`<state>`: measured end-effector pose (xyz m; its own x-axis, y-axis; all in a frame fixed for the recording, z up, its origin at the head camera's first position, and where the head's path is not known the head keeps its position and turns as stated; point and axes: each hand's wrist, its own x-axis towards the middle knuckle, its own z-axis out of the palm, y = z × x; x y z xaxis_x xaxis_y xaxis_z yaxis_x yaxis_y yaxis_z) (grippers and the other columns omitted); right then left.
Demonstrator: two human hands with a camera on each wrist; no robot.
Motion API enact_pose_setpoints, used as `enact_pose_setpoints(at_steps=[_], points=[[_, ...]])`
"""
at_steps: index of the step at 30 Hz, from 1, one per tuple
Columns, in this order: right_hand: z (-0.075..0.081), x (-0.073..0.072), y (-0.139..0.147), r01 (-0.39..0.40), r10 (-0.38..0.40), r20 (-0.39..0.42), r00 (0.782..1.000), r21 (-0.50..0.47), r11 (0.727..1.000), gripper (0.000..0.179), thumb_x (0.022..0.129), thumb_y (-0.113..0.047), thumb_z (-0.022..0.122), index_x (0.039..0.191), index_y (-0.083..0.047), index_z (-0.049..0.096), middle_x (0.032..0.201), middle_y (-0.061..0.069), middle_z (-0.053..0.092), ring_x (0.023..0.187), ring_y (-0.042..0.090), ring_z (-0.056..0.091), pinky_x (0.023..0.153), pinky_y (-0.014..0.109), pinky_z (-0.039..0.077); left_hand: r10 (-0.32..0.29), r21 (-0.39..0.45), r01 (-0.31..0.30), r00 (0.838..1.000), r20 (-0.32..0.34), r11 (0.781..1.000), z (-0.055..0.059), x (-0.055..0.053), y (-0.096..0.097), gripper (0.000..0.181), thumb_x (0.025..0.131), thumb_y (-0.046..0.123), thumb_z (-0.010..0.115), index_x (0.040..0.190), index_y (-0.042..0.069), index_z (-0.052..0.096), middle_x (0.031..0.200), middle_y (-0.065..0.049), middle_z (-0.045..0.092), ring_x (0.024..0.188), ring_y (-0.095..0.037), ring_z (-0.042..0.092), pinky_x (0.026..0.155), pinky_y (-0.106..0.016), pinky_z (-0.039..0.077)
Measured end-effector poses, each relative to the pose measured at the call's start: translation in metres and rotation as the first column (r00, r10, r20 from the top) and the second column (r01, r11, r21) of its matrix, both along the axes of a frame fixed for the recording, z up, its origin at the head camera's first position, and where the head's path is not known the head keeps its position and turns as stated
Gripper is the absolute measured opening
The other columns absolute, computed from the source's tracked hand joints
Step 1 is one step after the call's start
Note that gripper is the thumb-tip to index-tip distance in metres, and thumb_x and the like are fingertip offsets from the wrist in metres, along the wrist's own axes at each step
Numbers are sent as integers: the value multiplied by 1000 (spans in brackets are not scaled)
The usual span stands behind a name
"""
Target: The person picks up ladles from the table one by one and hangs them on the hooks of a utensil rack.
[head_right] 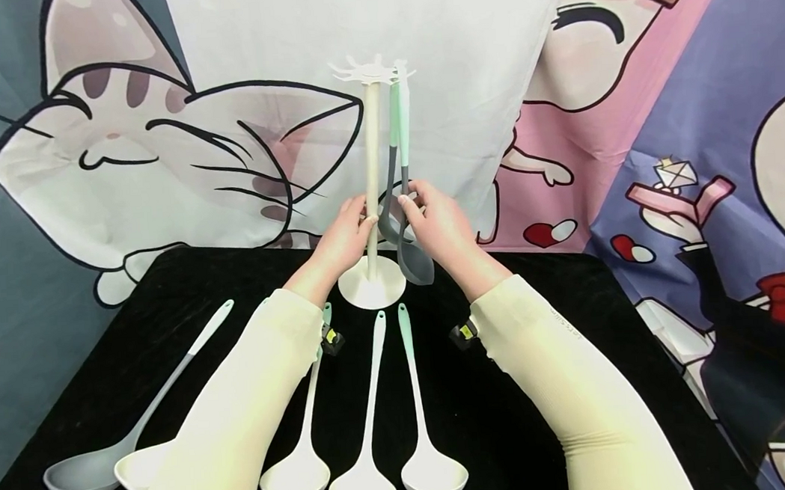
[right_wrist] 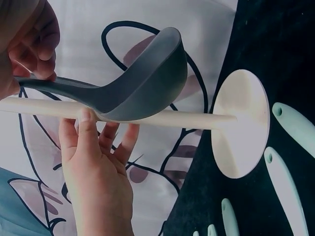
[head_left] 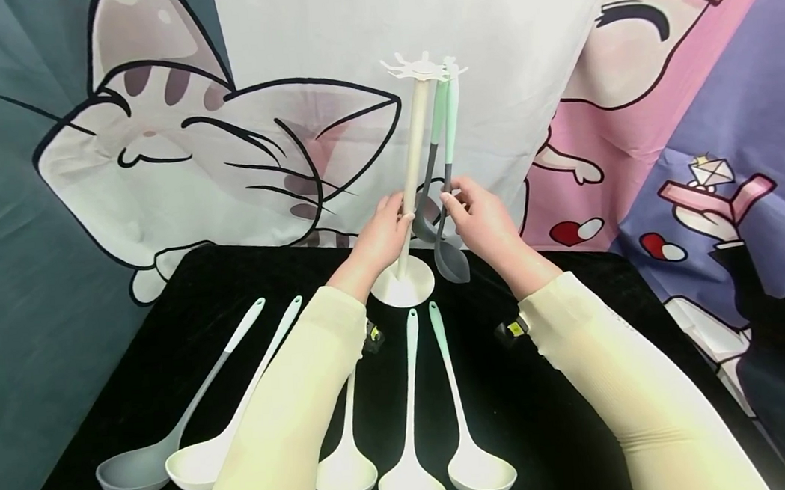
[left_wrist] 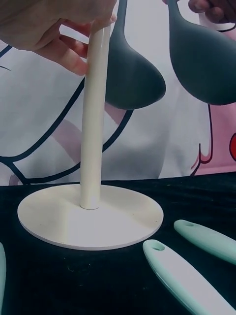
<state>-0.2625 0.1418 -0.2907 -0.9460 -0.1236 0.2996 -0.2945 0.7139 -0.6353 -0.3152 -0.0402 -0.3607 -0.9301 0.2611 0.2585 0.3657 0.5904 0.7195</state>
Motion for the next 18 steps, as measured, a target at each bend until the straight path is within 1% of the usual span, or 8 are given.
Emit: enact_pose_setpoints(at_steps=[7,12,18], points=[[-5,-5,1,-9,10,12,1000,-47,999,27,104,-36,51,121,-16,58,105,11,68,69,23,62,61,36,48,-11,-7,11,1000,-1,1000,1,0,0,44,107,31,43,148,18,38,130,-8,45,108,-22,60,91,-41,49],[-8,-8,1,-11,12,16,1000,-70,998,26,103,-33,53,119,-13,58,107,12,67,69,23,63,60,34,49,-6,-1,6,1000,3,1000,0,0,-1,44,107,32,43,148,18,38,133,-9,45,110,-23,60,93,-40,49],[-11,-10,-2,1,1,19,1000,-69,998,24,103,-30,55,117,-12,58,106,7,65,72,25,64,62,36,52,-2,10,2,1000,-2,1000,-1,0,-2,44,106,32,44,148,20,38,132,-10,45,110,-24,60,93,-42,49]])
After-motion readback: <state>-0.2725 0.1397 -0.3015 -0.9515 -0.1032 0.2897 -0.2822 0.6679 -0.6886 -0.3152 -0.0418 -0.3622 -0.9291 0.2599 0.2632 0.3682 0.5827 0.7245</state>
